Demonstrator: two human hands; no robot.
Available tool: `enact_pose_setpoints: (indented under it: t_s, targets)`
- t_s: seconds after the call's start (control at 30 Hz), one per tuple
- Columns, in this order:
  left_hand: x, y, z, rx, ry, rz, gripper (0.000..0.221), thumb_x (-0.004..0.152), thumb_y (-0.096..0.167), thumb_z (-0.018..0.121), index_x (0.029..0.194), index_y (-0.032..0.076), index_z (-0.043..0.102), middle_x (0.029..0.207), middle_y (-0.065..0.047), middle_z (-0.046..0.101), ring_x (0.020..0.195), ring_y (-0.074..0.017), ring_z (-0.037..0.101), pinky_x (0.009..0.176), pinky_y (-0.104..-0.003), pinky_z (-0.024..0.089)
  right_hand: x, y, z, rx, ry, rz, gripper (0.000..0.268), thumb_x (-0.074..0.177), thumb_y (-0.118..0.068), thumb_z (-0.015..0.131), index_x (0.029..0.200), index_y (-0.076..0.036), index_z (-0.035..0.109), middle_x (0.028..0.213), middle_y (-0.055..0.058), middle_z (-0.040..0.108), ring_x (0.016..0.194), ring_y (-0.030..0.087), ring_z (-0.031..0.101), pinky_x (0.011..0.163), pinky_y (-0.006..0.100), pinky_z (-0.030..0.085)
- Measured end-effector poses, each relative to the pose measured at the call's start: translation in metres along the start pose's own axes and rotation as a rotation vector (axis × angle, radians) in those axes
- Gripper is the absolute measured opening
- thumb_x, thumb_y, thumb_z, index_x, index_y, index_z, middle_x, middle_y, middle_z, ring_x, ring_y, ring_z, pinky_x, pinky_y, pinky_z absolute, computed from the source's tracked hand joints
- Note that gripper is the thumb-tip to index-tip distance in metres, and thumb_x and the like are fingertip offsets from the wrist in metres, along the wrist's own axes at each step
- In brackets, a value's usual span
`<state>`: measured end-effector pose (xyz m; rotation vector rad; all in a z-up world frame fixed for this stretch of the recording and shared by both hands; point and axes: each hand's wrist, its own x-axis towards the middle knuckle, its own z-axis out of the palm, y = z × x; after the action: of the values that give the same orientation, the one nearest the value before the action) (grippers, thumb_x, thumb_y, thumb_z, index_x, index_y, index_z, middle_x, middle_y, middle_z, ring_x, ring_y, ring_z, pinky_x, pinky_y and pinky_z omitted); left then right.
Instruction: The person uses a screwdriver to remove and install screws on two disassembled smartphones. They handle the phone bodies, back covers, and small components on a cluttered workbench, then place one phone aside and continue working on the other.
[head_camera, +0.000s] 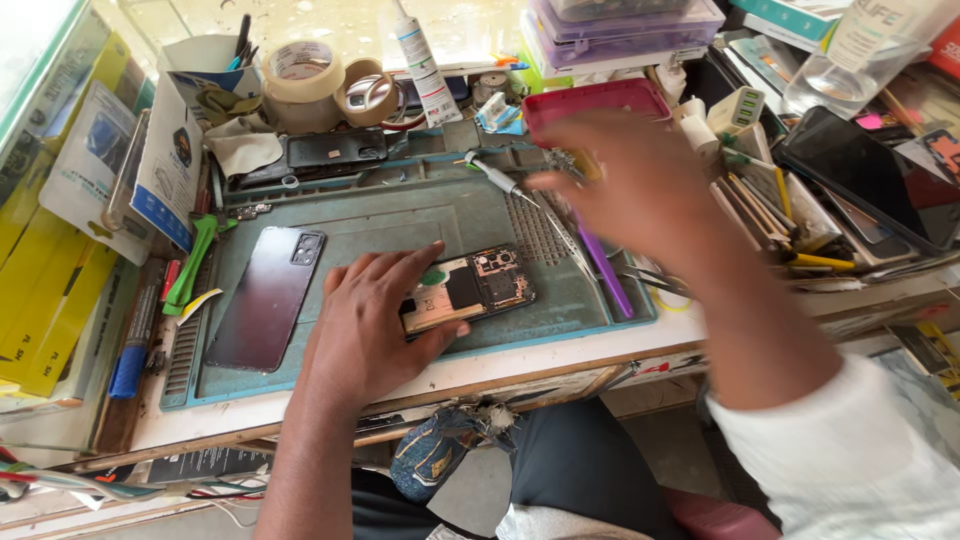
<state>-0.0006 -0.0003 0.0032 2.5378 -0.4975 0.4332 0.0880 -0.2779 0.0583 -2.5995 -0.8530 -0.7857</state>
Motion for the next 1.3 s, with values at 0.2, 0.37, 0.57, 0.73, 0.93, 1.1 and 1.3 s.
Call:
enact_pose_setpoints:
  t_s: [0.2,0.37,0.57,0.73,0.93,1.1,1.3]
  targets:
    - [0.000,0.001,-0.002,0.017,-0.005,0.037,0.096,0.063,0.063,0.086,0.140,0.012,0.060,0.127,-0.013,0.068,0.122,-0.0326,0.058,0.100,-0.047,0.038,-0.119,0.152,-0.085,-0.146,0.000,0.503,0.060,0.088,-0.047,0.089,0.118,0.002,0.069,0.115,0.018,0.072,0.086,0.029,0.072,0.074,0.042,0.057]
    - [0.001,0.002,-0.003,0.035,0.009,0.089,0.106,0.057,0.073,0.082,0.140,0.010,0.060,0.128,-0.014,0.068,0.122,-0.0337,0.057,0.100,-0.048,0.037,-0.179,0.255,-0.095,-0.432,-0.168,0.369,0.092,0.063,-0.054,0.098,0.129,0.005,0.070,0.113,0.022,0.068,0.093,0.027,0.071,0.077,0.038,0.060]
    - [-0.001,0.003,-0.004,0.005,0.017,0.091,0.112,0.054,0.078,0.080,0.140,0.008,0.060,0.128,-0.015,0.068,0.123,-0.0338,0.057,0.101,-0.048,0.037,-0.181,0.279,-0.092,-0.330,-0.232,0.531,0.095,0.062,-0.051,0.099,0.132,0.007,0.068,0.102,0.022,0.068,0.081,0.026,0.070,0.071,0.039,0.060]
    - [0.000,0.005,-0.007,-0.003,0.002,0.075,0.113,0.051,0.078,0.080,0.139,0.009,0.061,0.126,-0.015,0.069,0.121,-0.0335,0.059,0.101,-0.048,0.038,-0.180,0.274,-0.088,-0.080,-0.117,0.475,0.085,0.070,-0.046,0.099,0.125,0.006,0.061,0.096,0.018,0.069,0.081,0.021,0.072,0.076,0.033,0.061]
    - [0.000,0.004,-0.008,-0.019,0.018,0.104,0.114,0.050,0.078,0.080,0.138,0.008,0.062,0.127,-0.015,0.069,0.122,-0.0340,0.059,0.101,-0.048,0.038,-0.167,0.220,-0.098,-0.407,-0.008,0.316,0.084,0.061,-0.039,0.101,0.126,0.004,0.068,0.110,0.019,0.063,0.100,0.031,0.068,0.085,0.043,0.060]
    - [0.000,0.003,-0.005,-0.011,0.015,0.092,0.112,0.052,0.078,0.080,0.138,0.009,0.063,0.129,-0.014,0.068,0.123,-0.0336,0.059,0.102,-0.047,0.038,-0.168,0.209,-0.101,-0.376,0.014,0.302,0.079,0.069,-0.039,0.101,0.128,0.001,0.066,0.114,0.016,0.062,0.101,0.028,0.068,0.087,0.041,0.061]
    - [0.000,0.002,-0.002,0.026,0.000,0.063,0.112,0.051,0.079,0.079,0.139,0.011,0.063,0.127,-0.013,0.069,0.122,-0.0335,0.058,0.101,-0.048,0.038,-0.163,0.188,-0.098,-0.038,0.174,0.324,0.077,0.081,-0.032,0.097,0.132,0.004,0.053,0.123,0.014,0.061,0.111,0.021,0.068,0.093,0.032,0.061]
